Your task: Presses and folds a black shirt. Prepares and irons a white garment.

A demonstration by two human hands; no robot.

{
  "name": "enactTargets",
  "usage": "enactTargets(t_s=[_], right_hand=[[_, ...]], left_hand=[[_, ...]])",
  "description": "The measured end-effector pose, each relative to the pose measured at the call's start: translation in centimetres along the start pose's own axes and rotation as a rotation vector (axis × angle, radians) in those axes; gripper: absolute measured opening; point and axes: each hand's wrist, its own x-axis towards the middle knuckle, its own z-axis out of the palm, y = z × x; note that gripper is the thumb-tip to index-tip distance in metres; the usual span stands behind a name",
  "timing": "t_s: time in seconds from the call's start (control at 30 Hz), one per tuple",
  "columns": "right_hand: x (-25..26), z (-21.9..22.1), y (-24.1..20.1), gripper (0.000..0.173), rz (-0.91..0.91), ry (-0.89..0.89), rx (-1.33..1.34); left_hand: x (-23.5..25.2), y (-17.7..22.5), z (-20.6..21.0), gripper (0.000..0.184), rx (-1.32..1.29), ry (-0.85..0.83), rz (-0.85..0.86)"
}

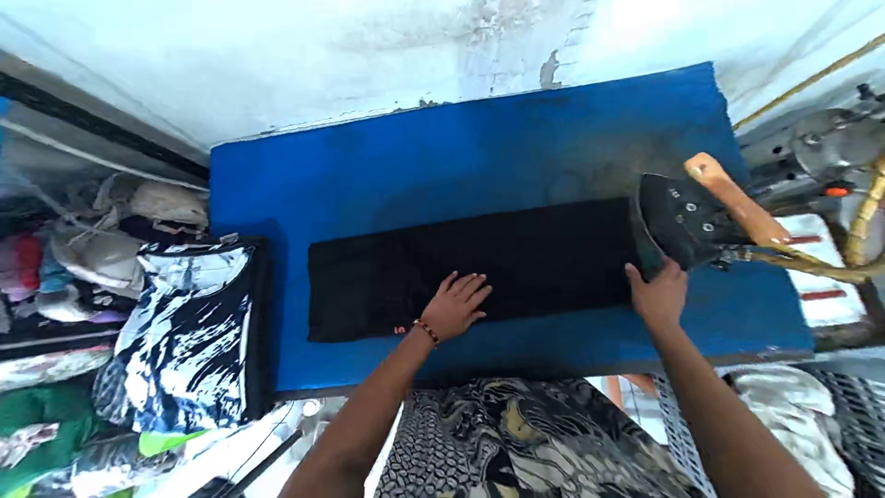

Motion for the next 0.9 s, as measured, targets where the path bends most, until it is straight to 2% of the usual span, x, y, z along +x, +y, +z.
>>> enactTargets(t_s=[0.03,0.07,0.1,0.13,0.2,0.27,0.33,0.37,0.4,0.43,0.47,0.5,0.57,0.67,0.73,0.8,0.9], right_hand=[[0.3,-0.1,-0.9,0.068,0.121,-0.049,0.101],[0.5,-0.4,-2.4,0.066,0.215,-0.092,0.208],[0.4,-0.9,-4.3,0.060,0.242,-0.132,0.301],[-0.3,-1.7,-6.7,0.055,0.184,-0.146,0.348],[-4.2,-3.3,-13.1,0.054,-0.103,-0.154,0.341],[-10.2,-3.2,-20.3,0.053,-0.488,-0.205,0.275],[-16.3,-1.2,-26.6,0.057,-0.799,-0.412,0.221],[-18.6,0.4,-28.9,0.060,-0.891,-0.579,0.215],[-19.8,1.7,-30.7,0.064,-0.935,-0.745,0.202],[-19.9,3.3,-31.9,0.064,-0.978,-0.793,0.158],[-19.0,4.9,-32.7,0.061,-1.011,-0.746,0.086],[-17.1,7.0,-33.0,0.057,-1.038,-0.643,0.006],[-11.6,11.4,-32.2,0.047,-1.005,-0.491,-0.136],[-4.3,15.7,-29.8,0.032,-0.829,-0.511,-0.233],[-2.4,15.7,-29.5,0.025,-0.783,-0.562,-0.248],[-2.1,14.8,-29.8,0.023,-0.755,-0.596,-0.234],[-3.2,15.6,-29.4,0.023,-0.661,-0.456,-0.219]], left_hand=[[0.1,0.6,0.3,0.049,-0.025,-0.041,-0.022],[0.1,1.1,0.0,0.049,-0.073,-0.073,-0.056],[0.2,1.6,-0.5,0.048,-0.146,-0.088,-0.093],[0.3,2.0,-1.4,0.045,-0.256,-0.084,-0.134],[0.2,2.1,-3.7,0.045,-0.671,0.042,-0.233],[-0.9,1.0,-6.2,0.058,-1.251,0.302,-0.285],[-3.3,-1.5,-9.6,0.089,-1.647,0.543,-0.277],[-5.2,-2.8,-11.4,0.094,-1.723,0.665,-0.319],[-7.5,-4.4,-12.9,0.096,-1.722,0.789,-0.390],[-9.7,-6.6,-13.4,0.095,-1.698,0.921,-0.471],[-11.7,-9.2,-13.0,0.092,-1.704,1.033,-0.537],[-13.5,-11.5,-12.3,0.086,-1.724,1.070,-0.557],[-15.7,-14.2,-11.1,0.071,-1.747,1.058,-0.610],[-16.4,-16.3,-10.6,0.039,-1.643,0.997,-0.811],[-16.3,-17.9,-10.7,0.041,-1.514,0.849,-0.867],[-16.0,-19.5,-10.8,0.044,-1.367,0.766,-0.852],[-15.0,-20.5,-10.8,0.046,-1.057,0.763,-0.938]])
